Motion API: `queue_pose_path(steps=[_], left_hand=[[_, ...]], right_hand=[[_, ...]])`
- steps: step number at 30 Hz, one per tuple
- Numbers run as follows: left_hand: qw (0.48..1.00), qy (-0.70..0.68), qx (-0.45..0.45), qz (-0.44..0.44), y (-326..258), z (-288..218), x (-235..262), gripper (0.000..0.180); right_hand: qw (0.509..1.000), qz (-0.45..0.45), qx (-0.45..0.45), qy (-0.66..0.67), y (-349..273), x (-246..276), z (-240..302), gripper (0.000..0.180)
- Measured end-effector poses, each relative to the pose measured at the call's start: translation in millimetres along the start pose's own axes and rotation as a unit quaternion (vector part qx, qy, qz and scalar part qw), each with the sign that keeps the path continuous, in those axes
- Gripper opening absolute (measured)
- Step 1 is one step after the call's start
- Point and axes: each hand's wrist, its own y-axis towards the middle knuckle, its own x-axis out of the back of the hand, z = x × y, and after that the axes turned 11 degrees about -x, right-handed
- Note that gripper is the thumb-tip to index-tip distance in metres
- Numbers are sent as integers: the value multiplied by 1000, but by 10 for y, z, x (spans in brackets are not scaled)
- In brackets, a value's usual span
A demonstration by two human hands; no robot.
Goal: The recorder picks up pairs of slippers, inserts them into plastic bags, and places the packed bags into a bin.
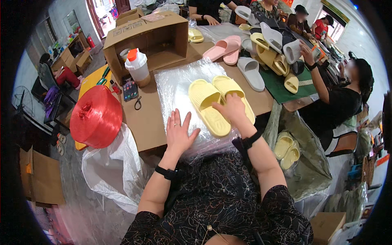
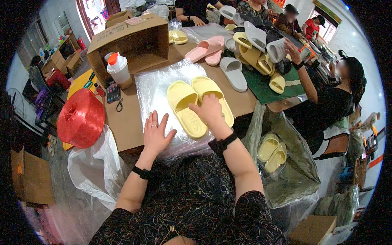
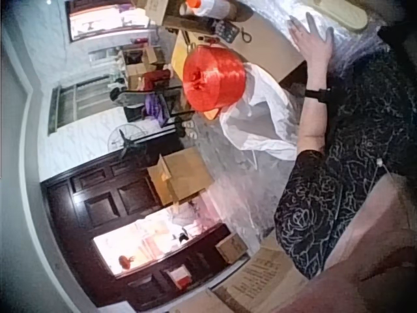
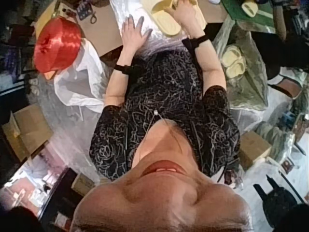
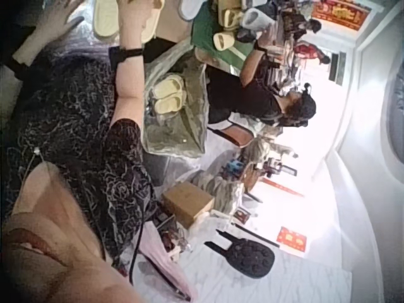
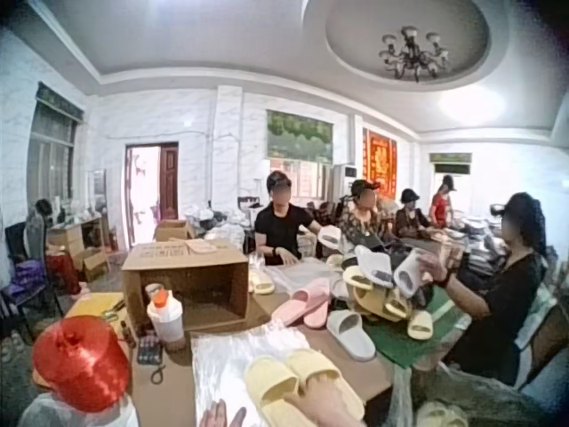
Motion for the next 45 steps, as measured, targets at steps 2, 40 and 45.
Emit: queue_pose_path(steps=[2,40,45], left_hand=[[1000,-15,-6,-11,-6,11,-16,64],[978,-171,-100,63,441,-185,68,41],[971,-209,-102,56,504,-185,157,42]], right_hand=[[1000,21,7,3,112,-47,19,62],[869,18,-163,467,-1603,801,-1047,11],[937,103,7,335,-1657,907,-723,15]])
